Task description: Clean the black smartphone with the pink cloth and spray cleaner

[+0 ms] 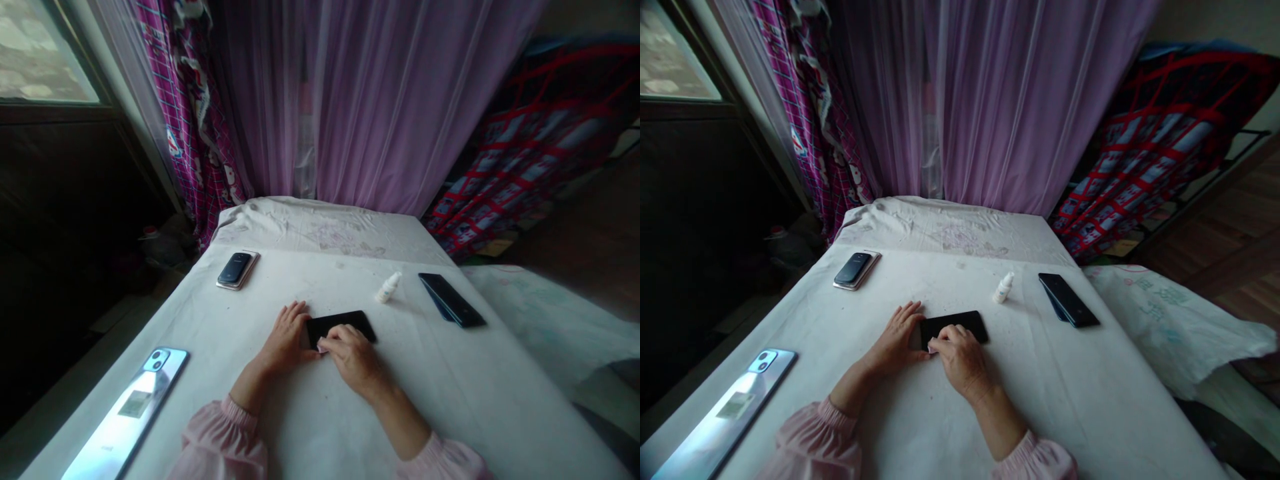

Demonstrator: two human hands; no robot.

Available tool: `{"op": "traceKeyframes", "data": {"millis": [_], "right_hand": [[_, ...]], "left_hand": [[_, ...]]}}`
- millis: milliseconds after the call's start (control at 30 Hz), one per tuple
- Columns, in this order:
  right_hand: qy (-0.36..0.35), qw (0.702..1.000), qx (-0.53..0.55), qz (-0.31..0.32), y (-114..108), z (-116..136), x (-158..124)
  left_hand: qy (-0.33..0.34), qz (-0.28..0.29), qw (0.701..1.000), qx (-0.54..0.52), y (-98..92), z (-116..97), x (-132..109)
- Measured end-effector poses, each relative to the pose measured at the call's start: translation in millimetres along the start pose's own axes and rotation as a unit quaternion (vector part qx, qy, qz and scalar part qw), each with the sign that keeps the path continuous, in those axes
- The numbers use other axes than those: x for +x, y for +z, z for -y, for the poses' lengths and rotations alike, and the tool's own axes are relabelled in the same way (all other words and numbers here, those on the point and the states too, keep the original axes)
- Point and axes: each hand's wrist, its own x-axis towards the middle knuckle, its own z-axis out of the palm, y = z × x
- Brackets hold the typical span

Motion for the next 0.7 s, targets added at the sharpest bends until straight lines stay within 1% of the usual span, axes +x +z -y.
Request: {"op": "traceKeyframes", "data": {"millis": [133, 200, 267, 333, 500, 567, 633, 700], "right_hand": [[0.015, 0.999, -0.017, -0.030, -11, -25, -14], [0.026, 0.999, -0.025, -0.041, -17, -38, -20], [0.036, 0.998, -0.034, -0.047, -20, -44, -22], [0.037, 0.998, -0.040, -0.044, -19, -39, -19], [0.014, 0.999, -0.036, -0.014, -2, -1, -1], [0.006, 0.999, -0.035, -0.009, 2, 7, 2], [0.008, 0.999, -0.037, -0.011, 1, 3, -1], [0.018, 0.999, -0.044, -0.019, -6, -10, -10]], "left_hand": [[-0.005, 0.026, 1.000, 0.001, -4.2, -2, 1], [-0.003, 0.029, 1.000, -0.005, -5.3, -2, 1], [0.001, 0.024, 1.000, -0.012, -5.0, -1, 1], [0.003, 0.019, 1.000, -0.016, -3.7, 0, 1], [0.007, 0.004, 1.000, -0.003, 0.0, 2, 0], [0.007, 0.002, 1.000, 0.005, 1.1, 2, 0], [0.007, 0.000, 1.000, 0.008, 2.1, 3, 0], [0.012, 0.002, 1.000, 0.006, 2.8, 4, 0]]}}
